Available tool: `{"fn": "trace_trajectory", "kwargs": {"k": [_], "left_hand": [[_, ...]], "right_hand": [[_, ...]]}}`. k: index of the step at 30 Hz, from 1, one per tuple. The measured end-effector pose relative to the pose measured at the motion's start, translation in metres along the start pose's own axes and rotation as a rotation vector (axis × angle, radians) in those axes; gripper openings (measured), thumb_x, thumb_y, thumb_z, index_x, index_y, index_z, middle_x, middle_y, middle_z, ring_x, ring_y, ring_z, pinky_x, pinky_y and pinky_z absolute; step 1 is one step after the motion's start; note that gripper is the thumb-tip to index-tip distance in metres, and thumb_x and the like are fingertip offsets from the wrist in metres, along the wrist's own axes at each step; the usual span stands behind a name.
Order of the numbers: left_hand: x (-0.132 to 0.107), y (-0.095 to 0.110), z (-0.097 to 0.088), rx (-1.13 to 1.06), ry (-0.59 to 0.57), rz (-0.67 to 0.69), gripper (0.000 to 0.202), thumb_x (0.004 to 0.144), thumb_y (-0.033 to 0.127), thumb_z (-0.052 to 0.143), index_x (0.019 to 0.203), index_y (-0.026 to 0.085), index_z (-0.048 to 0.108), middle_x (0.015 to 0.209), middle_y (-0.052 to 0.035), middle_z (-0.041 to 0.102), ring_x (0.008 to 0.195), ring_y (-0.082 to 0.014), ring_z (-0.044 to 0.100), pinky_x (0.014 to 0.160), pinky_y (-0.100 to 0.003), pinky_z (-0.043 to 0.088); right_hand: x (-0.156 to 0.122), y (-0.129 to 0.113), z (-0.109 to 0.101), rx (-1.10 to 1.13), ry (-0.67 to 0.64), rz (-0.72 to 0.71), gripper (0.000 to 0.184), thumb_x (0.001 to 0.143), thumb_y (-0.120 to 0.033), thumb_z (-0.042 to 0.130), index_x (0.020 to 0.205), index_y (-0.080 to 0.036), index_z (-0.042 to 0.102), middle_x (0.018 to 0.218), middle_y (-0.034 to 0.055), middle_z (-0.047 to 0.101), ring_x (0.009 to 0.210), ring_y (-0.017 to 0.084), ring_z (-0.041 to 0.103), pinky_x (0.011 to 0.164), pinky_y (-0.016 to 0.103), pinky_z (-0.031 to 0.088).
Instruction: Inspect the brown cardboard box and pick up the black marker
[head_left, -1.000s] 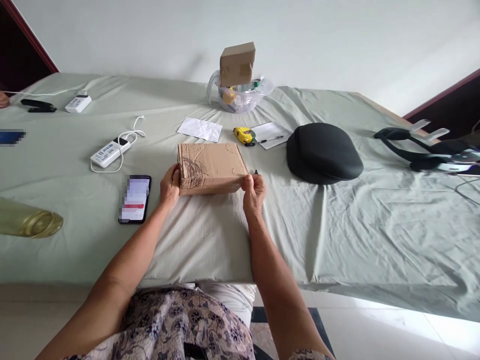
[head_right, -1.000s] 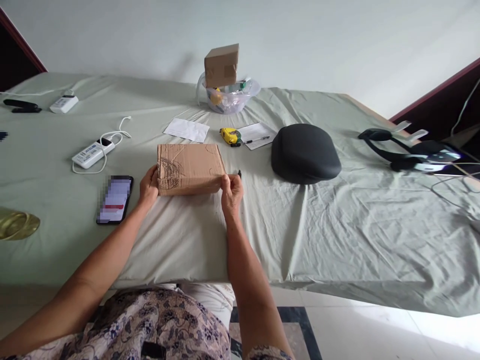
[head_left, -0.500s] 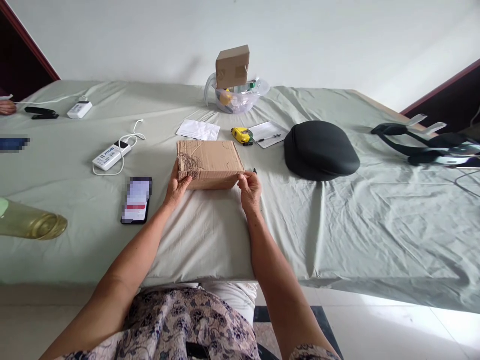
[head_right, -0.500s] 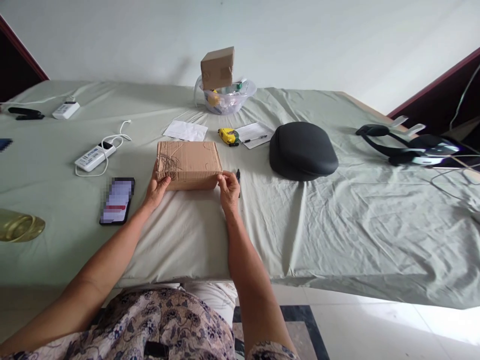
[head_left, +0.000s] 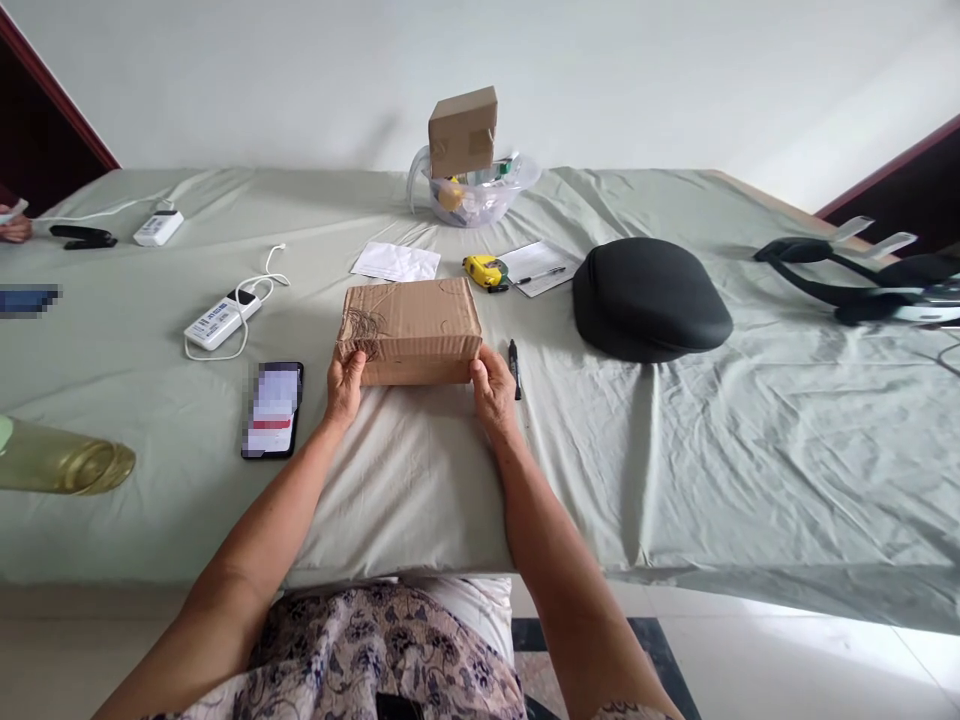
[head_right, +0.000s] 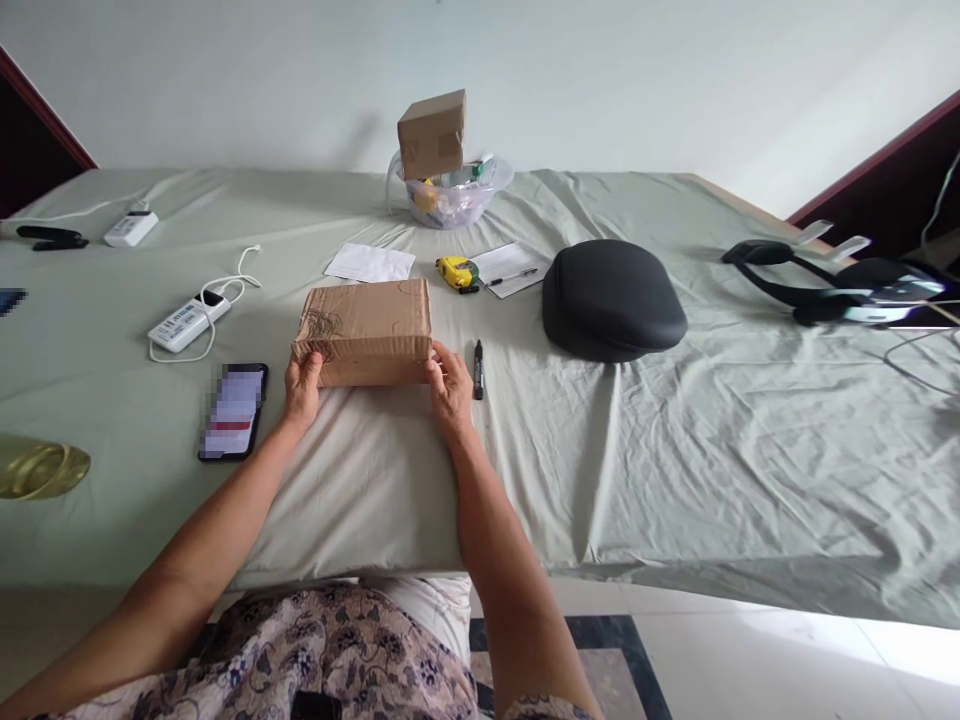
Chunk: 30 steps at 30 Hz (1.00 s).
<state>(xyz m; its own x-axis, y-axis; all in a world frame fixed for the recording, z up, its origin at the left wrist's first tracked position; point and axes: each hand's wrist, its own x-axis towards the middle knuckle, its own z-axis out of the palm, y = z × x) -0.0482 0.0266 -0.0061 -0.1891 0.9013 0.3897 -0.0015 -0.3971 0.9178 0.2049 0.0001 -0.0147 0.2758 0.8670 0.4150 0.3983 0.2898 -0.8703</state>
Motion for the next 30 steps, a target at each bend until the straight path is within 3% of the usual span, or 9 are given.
{"fn": "trace_trajectory", "kwargs": {"k": [3,7,13,15,21,30], "left_hand": [[-0.001,0.002,0.001,0.006,0.022,-0.011,0.070,0.084,0.080,0.065,0.123,0.021,0.069,0.130,-0.0132,0.073,0.136,-0.0306,0.062,0.122,-0.046,0.046],[-0.002,0.003,0.002,0.026,0.040,-0.033,0.067,0.085,0.079,0.064,0.117,0.020,0.070,0.125,-0.0134,0.074,0.131,-0.0307,0.064,0.119,-0.046,0.048],[0.001,-0.001,-0.001,0.059,0.121,-0.032,0.070,0.084,0.082,0.062,0.113,0.019,0.068,0.118,-0.0139,0.074,0.132,-0.0317,0.063,0.119,-0.046,0.048],[0.001,-0.002,-0.001,0.070,0.095,-0.019,0.070,0.084,0.081,0.063,0.117,0.020,0.066,0.120,-0.0140,0.073,0.132,-0.0313,0.063,0.118,-0.045,0.049],[-0.009,-0.006,0.001,0.171,-0.123,-0.099,0.081,0.078,0.067,0.080,0.139,0.020,0.053,0.136,-0.0157,0.068,0.129,-0.0317,0.067,0.114,-0.047,0.053],[-0.010,-0.010,0.004,0.180,-0.082,-0.152,0.102,0.064,0.067,0.091,0.143,0.018,0.047,0.138,-0.0188,0.067,0.130,-0.0356,0.066,0.116,-0.054,0.051]], "right_hand": [[-0.001,-0.002,-0.002,-0.051,-0.027,0.001,0.084,0.089,-0.087,0.040,0.128,-0.019,0.072,0.095,0.0086,0.070,0.082,0.021,0.065,0.080,0.036,0.054],[-0.006,-0.003,0.000,0.063,-0.120,0.125,0.089,0.089,-0.087,0.041,0.140,-0.018,0.062,0.074,0.0005,0.062,0.064,0.018,0.059,0.066,0.033,0.050],[-0.010,-0.009,0.009,0.304,-0.088,0.148,0.076,0.087,-0.080,0.057,0.134,-0.020,0.061,0.075,-0.0022,0.062,0.063,0.015,0.059,0.064,0.031,0.052],[-0.009,-0.011,0.010,0.334,-0.057,0.160,0.073,0.086,-0.079,0.059,0.129,-0.020,0.063,0.071,-0.0030,0.061,0.059,0.014,0.058,0.061,0.030,0.051],[-0.004,-0.012,0.008,0.390,0.116,0.231,0.064,0.086,-0.080,0.058,0.110,-0.020,0.065,0.053,-0.0073,0.053,0.047,0.013,0.052,0.051,0.027,0.043],[-0.009,-0.012,0.010,0.418,0.082,0.282,0.064,0.089,-0.074,0.059,0.121,-0.019,0.067,0.060,-0.0049,0.059,0.055,0.013,0.059,0.056,0.027,0.048]]}}
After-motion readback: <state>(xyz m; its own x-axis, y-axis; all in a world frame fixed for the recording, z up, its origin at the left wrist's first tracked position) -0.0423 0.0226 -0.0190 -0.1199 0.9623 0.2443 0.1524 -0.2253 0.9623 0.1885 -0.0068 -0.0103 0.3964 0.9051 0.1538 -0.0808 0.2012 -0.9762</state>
